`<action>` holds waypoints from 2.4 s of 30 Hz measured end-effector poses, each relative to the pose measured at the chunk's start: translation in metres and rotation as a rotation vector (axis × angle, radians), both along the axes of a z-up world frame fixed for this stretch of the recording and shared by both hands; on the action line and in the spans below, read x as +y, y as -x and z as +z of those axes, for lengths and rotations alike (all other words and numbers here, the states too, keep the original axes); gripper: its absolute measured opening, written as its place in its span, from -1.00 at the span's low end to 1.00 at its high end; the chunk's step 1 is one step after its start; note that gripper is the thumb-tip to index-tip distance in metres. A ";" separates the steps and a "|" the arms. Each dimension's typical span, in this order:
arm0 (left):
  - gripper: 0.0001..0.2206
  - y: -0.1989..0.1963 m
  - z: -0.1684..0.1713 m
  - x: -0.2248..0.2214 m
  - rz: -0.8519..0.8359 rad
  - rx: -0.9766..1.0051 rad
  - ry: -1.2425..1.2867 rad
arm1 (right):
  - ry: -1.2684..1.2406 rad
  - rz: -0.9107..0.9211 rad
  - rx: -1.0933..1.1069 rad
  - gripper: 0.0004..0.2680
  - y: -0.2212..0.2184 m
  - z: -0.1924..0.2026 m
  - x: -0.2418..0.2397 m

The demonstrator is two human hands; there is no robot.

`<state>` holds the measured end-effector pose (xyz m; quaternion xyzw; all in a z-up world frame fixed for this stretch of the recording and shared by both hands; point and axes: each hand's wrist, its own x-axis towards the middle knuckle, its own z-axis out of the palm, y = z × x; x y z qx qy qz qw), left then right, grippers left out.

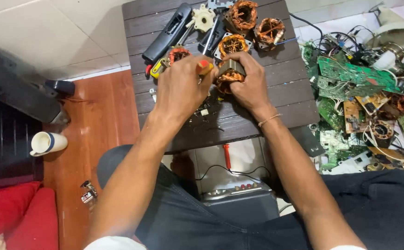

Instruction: Cleaning and inspecting the copper windings of multiple motor coils using a screwdriver as a scraping tool.

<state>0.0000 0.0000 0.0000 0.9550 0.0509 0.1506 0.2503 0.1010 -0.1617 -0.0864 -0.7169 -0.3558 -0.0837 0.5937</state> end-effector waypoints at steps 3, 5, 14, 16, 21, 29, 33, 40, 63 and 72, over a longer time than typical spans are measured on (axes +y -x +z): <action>-0.87 0.005 0.020 -0.013 -0.089 -0.063 0.173 | 0.010 0.017 -0.017 -0.78 -0.016 -0.031 0.000; -0.86 0.008 0.025 -0.013 -0.099 -0.034 0.145 | 0.003 0.009 -0.024 -0.80 -0.009 -0.014 0.002; -0.78 0.000 0.011 -0.013 0.001 0.005 -0.048 | 0.141 -0.017 -0.076 -0.72 0.000 -0.003 0.000; -0.80 -0.002 0.010 -0.009 0.025 -0.014 -0.056 | 0.134 -0.016 -0.074 -0.70 -0.003 -0.005 0.001; -0.47 0.000 -0.004 0.000 0.111 -0.159 -0.189 | 0.094 -0.012 -0.070 -0.72 0.001 -0.003 -0.001; -0.45 -0.001 -0.010 -0.005 0.156 -0.180 -0.219 | 0.046 0.026 -0.086 -0.72 0.002 0.000 -0.002; -0.41 -0.007 -0.014 -0.006 0.204 -0.124 -0.280 | 0.043 0.041 -0.060 -0.72 -0.002 -0.007 -0.003; -0.44 -0.002 0.001 -0.014 0.179 -0.170 -0.236 | 0.014 0.049 -0.014 -0.72 -0.006 -0.014 -0.002; -0.40 0.046 0.052 -0.008 0.446 -0.003 -0.173 | 0.008 0.084 0.028 -0.61 0.007 0.010 -0.009; -0.43 0.093 0.073 -0.031 0.398 -0.005 -0.274 | 0.052 0.033 0.105 -0.61 0.005 0.014 -0.007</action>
